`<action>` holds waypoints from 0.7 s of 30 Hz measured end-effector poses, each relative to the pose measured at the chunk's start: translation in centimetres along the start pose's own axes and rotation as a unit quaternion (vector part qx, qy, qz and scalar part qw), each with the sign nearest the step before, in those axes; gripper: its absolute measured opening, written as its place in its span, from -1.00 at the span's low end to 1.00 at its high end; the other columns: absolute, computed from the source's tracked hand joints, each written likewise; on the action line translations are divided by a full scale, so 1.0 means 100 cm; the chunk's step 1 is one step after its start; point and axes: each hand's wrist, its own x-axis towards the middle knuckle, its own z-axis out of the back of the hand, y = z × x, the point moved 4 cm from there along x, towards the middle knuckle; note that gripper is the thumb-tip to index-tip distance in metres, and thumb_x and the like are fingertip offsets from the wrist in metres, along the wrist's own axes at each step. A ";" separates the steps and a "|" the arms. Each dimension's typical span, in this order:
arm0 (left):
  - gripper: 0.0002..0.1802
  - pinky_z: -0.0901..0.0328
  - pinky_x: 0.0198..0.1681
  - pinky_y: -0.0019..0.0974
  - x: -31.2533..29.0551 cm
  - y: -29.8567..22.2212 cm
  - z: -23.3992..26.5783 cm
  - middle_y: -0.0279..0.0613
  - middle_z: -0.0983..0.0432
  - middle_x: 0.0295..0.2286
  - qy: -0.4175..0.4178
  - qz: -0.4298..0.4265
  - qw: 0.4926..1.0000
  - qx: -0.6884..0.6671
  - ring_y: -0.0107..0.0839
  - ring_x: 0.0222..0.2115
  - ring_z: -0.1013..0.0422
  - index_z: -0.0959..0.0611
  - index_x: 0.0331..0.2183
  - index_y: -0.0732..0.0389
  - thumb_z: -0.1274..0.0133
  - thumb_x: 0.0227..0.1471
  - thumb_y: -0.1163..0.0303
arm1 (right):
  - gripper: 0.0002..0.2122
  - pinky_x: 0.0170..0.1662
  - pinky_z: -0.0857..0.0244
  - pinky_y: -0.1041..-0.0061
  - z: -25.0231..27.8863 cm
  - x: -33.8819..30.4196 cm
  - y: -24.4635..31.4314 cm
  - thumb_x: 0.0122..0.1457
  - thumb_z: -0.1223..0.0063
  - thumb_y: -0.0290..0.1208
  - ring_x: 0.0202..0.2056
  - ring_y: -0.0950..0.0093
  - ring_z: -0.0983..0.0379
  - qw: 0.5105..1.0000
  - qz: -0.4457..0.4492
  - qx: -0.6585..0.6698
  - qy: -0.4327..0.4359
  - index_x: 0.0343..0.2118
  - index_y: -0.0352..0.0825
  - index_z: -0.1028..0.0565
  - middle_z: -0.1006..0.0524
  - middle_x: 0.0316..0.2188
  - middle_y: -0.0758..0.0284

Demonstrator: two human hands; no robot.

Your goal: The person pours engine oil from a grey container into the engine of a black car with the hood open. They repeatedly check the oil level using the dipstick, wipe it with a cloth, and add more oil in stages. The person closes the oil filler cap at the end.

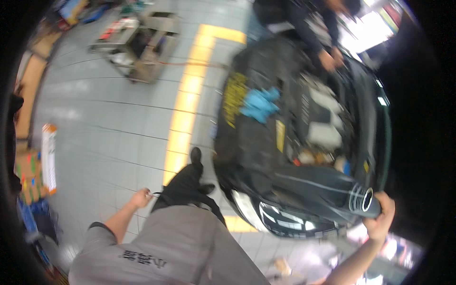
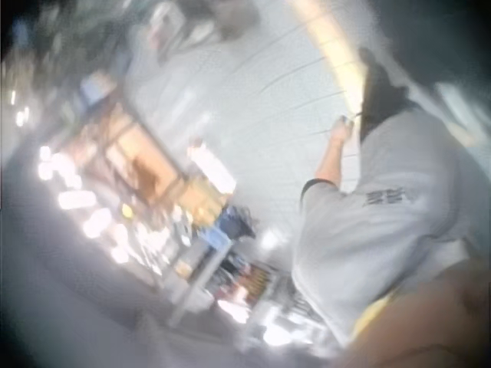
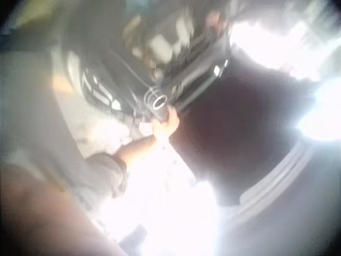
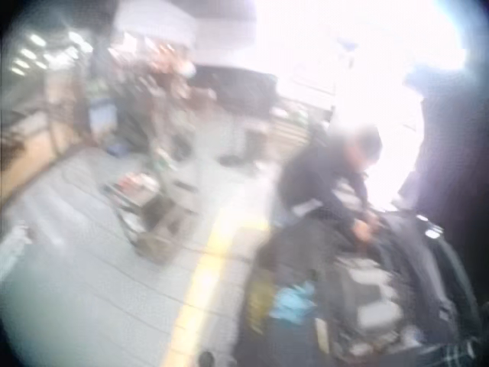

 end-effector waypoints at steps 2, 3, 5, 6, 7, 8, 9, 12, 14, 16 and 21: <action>-0.43 -0.35 0.14 -0.03 0.007 0.080 -0.016 0.19 -0.52 -0.01 0.024 0.098 0.993 0.063 0.09 0.04 -0.44 -0.60 0.04 0.21 -0.04 0.16 -0.02 | -0.73 -0.46 -0.14 0.53 -0.041 0.047 0.044 -0.40 -0.09 -0.42 -0.61 0.45 -0.29 0.991 -0.040 0.101 0.078 -0.52 -0.38 -0.44 -0.36 -0.66 0.27; -0.44 -0.35 0.13 -0.04 0.015 0.106 -0.024 0.19 -0.54 -0.04 0.033 0.057 0.995 0.076 0.08 0.02 -0.45 -0.61 0.02 0.22 -0.05 0.16 -0.01 | -0.73 -0.47 -0.14 0.53 -0.059 0.071 0.070 -0.40 -0.08 -0.44 -0.61 0.45 -0.29 0.984 -0.049 0.121 0.119 -0.51 -0.39 -0.43 -0.36 -0.66 0.27; -0.45 -0.36 0.10 -0.05 0.030 0.139 -0.028 0.19 -0.57 -0.09 0.074 -0.021 0.990 0.117 0.07 0.00 -0.48 -0.64 -0.02 0.24 -0.06 0.17 -0.01 | -0.74 -0.47 -0.18 0.51 -0.088 0.130 0.128 -0.37 -0.07 -0.48 -0.60 0.48 -0.30 0.985 0.045 0.080 0.145 -0.50 -0.44 -0.41 -0.34 -0.65 0.22; -0.47 -0.36 0.08 -0.07 0.039 0.152 -0.027 0.17 -0.59 -0.12 0.022 0.031 0.999 -0.030 0.04 -0.03 -0.50 -0.65 -0.05 0.26 -0.06 0.17 -0.01 | -0.74 -0.46 -0.20 0.50 -0.106 0.163 0.156 -0.36 -0.08 -0.49 -0.60 0.46 -0.31 0.982 0.045 0.075 0.166 -0.50 -0.45 -0.42 -0.34 -0.65 0.21; -0.48 -0.37 0.05 -0.09 0.046 0.161 -0.025 0.16 -0.61 -0.16 -0.008 0.098 0.981 -0.168 0.02 -0.06 -0.52 -0.65 -0.09 0.27 -0.07 0.17 0.00 | -0.75 -0.45 -0.22 0.49 -0.121 0.197 0.187 -0.35 -0.09 -0.50 -0.59 0.45 -0.32 0.980 0.044 0.070 0.183 -0.49 -0.45 -0.42 -0.35 -0.64 0.19; -0.49 -0.38 0.03 -0.10 0.055 0.168 -0.018 0.14 -0.64 -0.20 -0.034 0.161 0.940 -0.298 0.00 -0.09 -0.54 -0.66 -0.12 0.29 -0.08 0.17 0.00 | -0.74 -0.43 -0.24 0.49 -0.139 0.231 0.218 -0.35 -0.11 -0.51 -0.57 0.46 -0.34 0.974 0.036 0.099 0.199 -0.49 -0.45 -0.43 -0.35 -0.64 0.18; -0.50 -0.39 0.00 -0.12 0.063 0.170 -0.007 0.13 -0.64 -0.23 -0.055 0.148 0.932 -0.326 -0.02 -0.11 -0.55 -0.66 -0.15 0.30 -0.09 0.17 0.02 | -0.75 -0.41 -0.25 0.50 -0.155 0.268 0.254 -0.32 -0.13 -0.51 -0.54 0.51 -0.35 0.973 0.086 0.094 0.191 -0.48 -0.46 -0.43 -0.39 -0.63 0.20; -0.58 -0.40 -0.07 -0.16 0.087 0.180 0.036 0.08 -0.66 -0.29 -0.080 0.112 0.906 -0.400 -0.08 -0.17 -0.57 -0.64 -0.22 0.31 -0.08 0.20 0.09 | -0.79 -0.40 -0.24 0.52 -0.209 0.376 0.360 -0.23 -0.14 -0.54 -0.51 0.56 -0.36 0.969 0.115 0.093 0.197 -0.44 -0.44 -0.46 -0.44 -0.60 0.30; -0.62 -0.40 -0.07 -0.13 0.103 0.202 0.075 0.09 -0.65 -0.28 -0.077 0.128 0.914 -0.377 -0.02 -0.16 -0.56 -0.65 -0.20 0.27 -0.05 0.22 0.11 | -0.79 -0.36 -0.24 0.53 -0.245 0.436 0.424 -0.14 -0.19 -0.55 -0.46 0.59 -0.35 0.969 0.111 0.095 0.198 -0.38 -0.43 -0.48 -0.44 -0.57 0.33; -0.62 -0.40 -0.06 -0.09 0.128 0.225 0.137 0.11 -0.63 -0.23 -0.122 0.102 0.930 -0.331 0.04 -0.13 -0.53 -0.66 -0.23 0.25 -0.04 0.23 0.10 | -0.75 -0.30 -0.26 0.49 -0.279 0.490 0.492 -0.08 -0.23 -0.54 -0.38 0.61 -0.27 0.956 0.213 0.115 0.169 -0.31 -0.44 -0.45 -0.41 -0.51 0.27; -0.54 -0.39 -0.04 -0.10 0.177 0.265 0.344 0.06 -0.61 -0.14 -0.193 0.089 0.906 -0.365 -0.05 -0.12 -0.54 -0.62 -0.07 0.26 -0.11 0.20 0.07 | -0.74 -0.34 -0.30 0.39 -0.354 0.619 0.614 -0.03 -0.21 -0.54 -0.48 0.44 -0.34 0.931 0.248 0.154 0.219 -0.26 -0.42 -0.43 -0.39 -0.56 0.16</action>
